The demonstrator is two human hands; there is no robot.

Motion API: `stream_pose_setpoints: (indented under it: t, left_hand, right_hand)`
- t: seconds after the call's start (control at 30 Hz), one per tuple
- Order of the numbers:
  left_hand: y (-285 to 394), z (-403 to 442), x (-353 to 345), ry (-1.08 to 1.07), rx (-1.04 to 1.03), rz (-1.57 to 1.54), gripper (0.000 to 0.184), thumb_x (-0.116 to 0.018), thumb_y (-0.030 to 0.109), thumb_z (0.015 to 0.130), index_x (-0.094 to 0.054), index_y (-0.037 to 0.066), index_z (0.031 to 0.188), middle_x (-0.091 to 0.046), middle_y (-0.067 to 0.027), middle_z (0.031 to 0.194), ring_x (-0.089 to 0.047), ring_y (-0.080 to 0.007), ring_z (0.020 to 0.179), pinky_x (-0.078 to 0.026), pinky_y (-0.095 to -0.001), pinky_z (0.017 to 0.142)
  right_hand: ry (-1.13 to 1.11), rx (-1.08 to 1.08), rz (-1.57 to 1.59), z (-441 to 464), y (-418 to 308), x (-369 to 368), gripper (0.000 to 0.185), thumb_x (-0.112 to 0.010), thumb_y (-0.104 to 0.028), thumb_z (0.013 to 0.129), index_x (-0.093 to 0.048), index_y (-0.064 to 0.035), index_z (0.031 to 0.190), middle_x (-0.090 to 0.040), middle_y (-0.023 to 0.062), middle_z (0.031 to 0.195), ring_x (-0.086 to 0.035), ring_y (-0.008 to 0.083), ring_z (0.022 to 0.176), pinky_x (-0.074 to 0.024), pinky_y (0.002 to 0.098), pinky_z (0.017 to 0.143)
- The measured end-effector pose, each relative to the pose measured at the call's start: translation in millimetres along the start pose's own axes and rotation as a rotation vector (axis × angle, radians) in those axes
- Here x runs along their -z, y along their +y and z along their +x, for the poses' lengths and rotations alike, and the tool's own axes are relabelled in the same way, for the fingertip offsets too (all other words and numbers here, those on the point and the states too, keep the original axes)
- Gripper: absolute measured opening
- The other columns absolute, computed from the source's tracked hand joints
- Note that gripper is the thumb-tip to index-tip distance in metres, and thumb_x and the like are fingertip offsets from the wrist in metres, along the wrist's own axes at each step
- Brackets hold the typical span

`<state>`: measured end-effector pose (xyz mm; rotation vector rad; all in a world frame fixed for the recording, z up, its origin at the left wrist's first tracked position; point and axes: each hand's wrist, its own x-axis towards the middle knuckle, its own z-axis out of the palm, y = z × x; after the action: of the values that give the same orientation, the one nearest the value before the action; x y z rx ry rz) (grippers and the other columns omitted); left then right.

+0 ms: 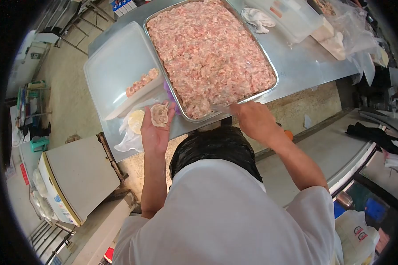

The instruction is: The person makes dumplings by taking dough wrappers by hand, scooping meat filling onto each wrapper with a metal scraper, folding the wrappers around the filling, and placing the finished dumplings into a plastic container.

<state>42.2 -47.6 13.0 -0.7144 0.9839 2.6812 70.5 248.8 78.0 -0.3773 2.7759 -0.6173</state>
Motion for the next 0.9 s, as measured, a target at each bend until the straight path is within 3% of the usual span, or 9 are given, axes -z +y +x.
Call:
stream_pose_setpoints:
  t: [0.17,0.23,0.27,0.4,0.43,0.5,0.73,0.83,0.9]
  left_hand:
    - [3.7,-1.6,10.8,-0.229,0.086,-0.105,0.053,-0.034,0.044,0.110,-0.054,-0.001,0.129,-0.063,-0.0206,0.126,-0.065,-0.0388,0.113,-0.055,-0.0549,0.099]
    - [-0.8,0.0,3.7,-0.204,0.058,-0.115,0.053,-0.033,0.044,0.110,-0.054,-0.001,0.129,-0.064,-0.0196,0.125,-0.064,-0.0389,0.114,-0.051,-0.0576,0.103]
    - [-5.4,0.1,-3.0,-0.195,0.047,-0.119,0.053,-0.032,0.043,0.110,-0.054,-0.001,0.129,-0.064,-0.0191,0.125,-0.063,-0.0389,0.115,-0.049,-0.0589,0.104]
    - [-11.6,-1.6,-39.0,0.010,0.053,-0.169,0.048,-0.033,0.039,0.110,-0.055,-0.001,0.126,-0.064,-0.0173,0.121,-0.059,-0.0352,0.119,-0.048,-0.0537,0.102]
    - [-14.1,1.4,-38.7,-0.092,0.040,-0.170,0.047,-0.034,0.038,0.110,-0.056,-0.001,0.125,-0.064,-0.0169,0.121,-0.059,-0.0341,0.119,-0.047,-0.0531,0.102]
    - [-18.0,7.7,-37.8,-0.296,0.012,-0.169,0.045,-0.036,0.037,0.110,-0.057,-0.001,0.123,-0.064,-0.0160,0.122,-0.058,-0.0319,0.120,-0.046,-0.0518,0.102]
    - [-21.5,14.1,-58.3,-0.002,-0.082,-0.056,0.036,-0.041,0.030,0.108,-0.061,0.002,0.116,-0.064,-0.0137,0.121,-0.058,-0.0307,0.118,-0.045,-0.0517,0.103]
    - [-21.8,12.4,-67.0,-0.005,-0.029,-0.005,0.032,-0.043,0.027,0.106,-0.062,0.003,0.115,-0.065,-0.0134,0.120,-0.059,-0.0302,0.119,-0.047,-0.0507,0.101]
    - [-20.3,15.4,-69.6,0.004,-0.008,0.010,0.031,-0.044,0.025,0.106,-0.063,0.002,0.114,-0.065,-0.0136,0.119,-0.059,-0.0296,0.118,-0.048,-0.0502,0.101]
  right_hand:
    - [-0.157,-0.153,0.579,7.6,-4.6,9.8,0.021,-0.058,-0.004,0.094,-0.069,0.0002,0.111,-0.067,0.0194,0.079,-0.064,0.0372,0.071,-0.0509,0.0424,0.066]
    - [-0.207,-0.335,0.796,8.0,-15.8,18.3,0.025,-0.060,-0.002,0.094,-0.069,-0.0011,0.117,-0.067,0.0177,0.081,-0.063,0.0352,0.071,-0.0498,0.0395,0.066]
    - [-0.140,-0.260,0.828,6.8,-21.6,15.6,0.027,-0.061,-0.001,0.093,-0.069,-0.0012,0.119,-0.067,0.0175,0.084,-0.063,0.0345,0.072,-0.0499,0.0397,0.067]
    - [0.178,-0.011,0.686,4.5,-52.9,-3.8,0.033,-0.064,0.003,0.091,-0.068,-0.0010,0.123,-0.067,0.0176,0.092,-0.064,0.0325,0.076,-0.0507,0.0396,0.069]
    - [0.263,0.041,0.586,5.2,-57.0,-10.9,0.033,-0.065,0.004,0.090,-0.068,-0.0007,0.123,-0.067,0.0180,0.094,-0.065,0.0321,0.077,-0.0512,0.0394,0.069]
    - [0.252,0.039,0.583,7.1,-55.2,-31.6,0.034,-0.066,0.004,0.089,-0.068,-0.0008,0.123,-0.068,0.0185,0.095,-0.065,0.0324,0.078,-0.0519,0.0389,0.072]
    - [0.200,-0.038,0.669,-1.2,-49.3,1.7,0.033,-0.066,0.004,0.088,-0.068,0.0006,0.121,-0.069,0.0204,0.098,-0.067,0.0342,0.083,-0.0525,0.0378,0.074]
    - [0.298,0.052,0.629,7.5,-41.0,-24.1,0.032,-0.066,0.003,0.091,-0.068,0.0011,0.123,-0.068,0.0188,0.095,-0.066,0.0281,0.080,-0.0516,0.0355,0.074]
    - [0.222,-0.049,0.820,7.0,-36.1,-31.2,0.028,-0.064,-0.002,0.095,-0.068,0.0007,0.123,-0.068,0.0171,0.094,-0.063,0.0238,0.079,-0.0508,0.0344,0.074]
